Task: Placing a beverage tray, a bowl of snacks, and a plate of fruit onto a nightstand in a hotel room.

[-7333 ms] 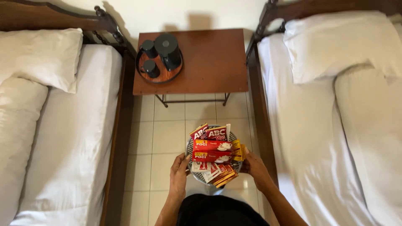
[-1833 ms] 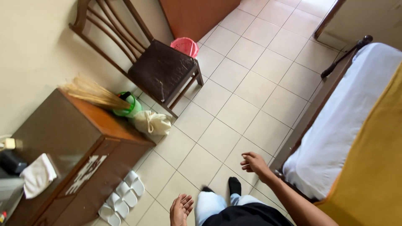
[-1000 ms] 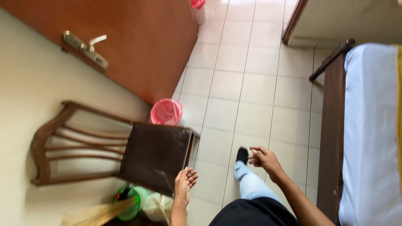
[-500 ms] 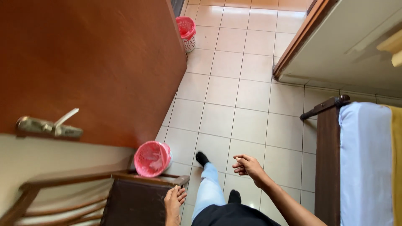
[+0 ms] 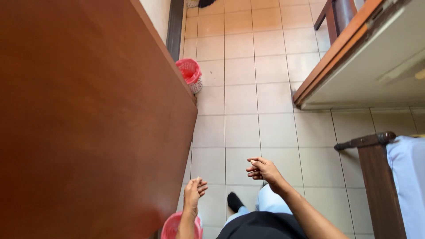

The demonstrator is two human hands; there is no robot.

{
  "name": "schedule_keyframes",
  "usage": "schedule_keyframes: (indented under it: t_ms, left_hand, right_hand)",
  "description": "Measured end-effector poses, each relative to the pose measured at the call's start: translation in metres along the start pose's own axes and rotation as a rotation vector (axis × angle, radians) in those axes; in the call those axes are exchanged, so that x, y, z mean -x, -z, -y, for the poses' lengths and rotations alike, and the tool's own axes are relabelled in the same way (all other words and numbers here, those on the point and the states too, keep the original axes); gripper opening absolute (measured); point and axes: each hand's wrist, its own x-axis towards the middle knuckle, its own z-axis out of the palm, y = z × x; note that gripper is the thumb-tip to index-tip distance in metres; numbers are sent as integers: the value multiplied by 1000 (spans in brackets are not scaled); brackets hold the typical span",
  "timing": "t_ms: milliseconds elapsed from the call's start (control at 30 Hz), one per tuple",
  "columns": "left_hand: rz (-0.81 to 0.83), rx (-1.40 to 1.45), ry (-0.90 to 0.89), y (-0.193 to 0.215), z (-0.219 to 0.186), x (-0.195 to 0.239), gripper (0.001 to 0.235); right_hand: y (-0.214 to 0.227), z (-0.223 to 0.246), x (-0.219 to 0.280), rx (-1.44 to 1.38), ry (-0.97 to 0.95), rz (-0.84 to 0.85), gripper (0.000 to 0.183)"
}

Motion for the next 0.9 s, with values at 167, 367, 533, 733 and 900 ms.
schedule_keyframes:
  t_ms: [167, 367, 533, 733, 900]
  left_hand:
    - [124, 34, -57, -78, -129, -71, 36]
    - [155, 121, -30, -182, -224, -153, 36]
    - [139, 75, 12, -240, -289, -207, 37]
    - [64, 106, -26, -269, -339, -283, 37]
    - [-34, 148, 30, -287, -372, -367, 37]
  right_hand:
    - [16, 82, -67, -186, 0, -22, 38]
    - [70, 191, -172, -347, 65, -28, 40]
    - [107, 278, -239, -314, 51, -20, 39]
    - [123, 380, -322, -240, 50, -9, 37]
    - [129, 469, -407, -139, 39, 33, 36]
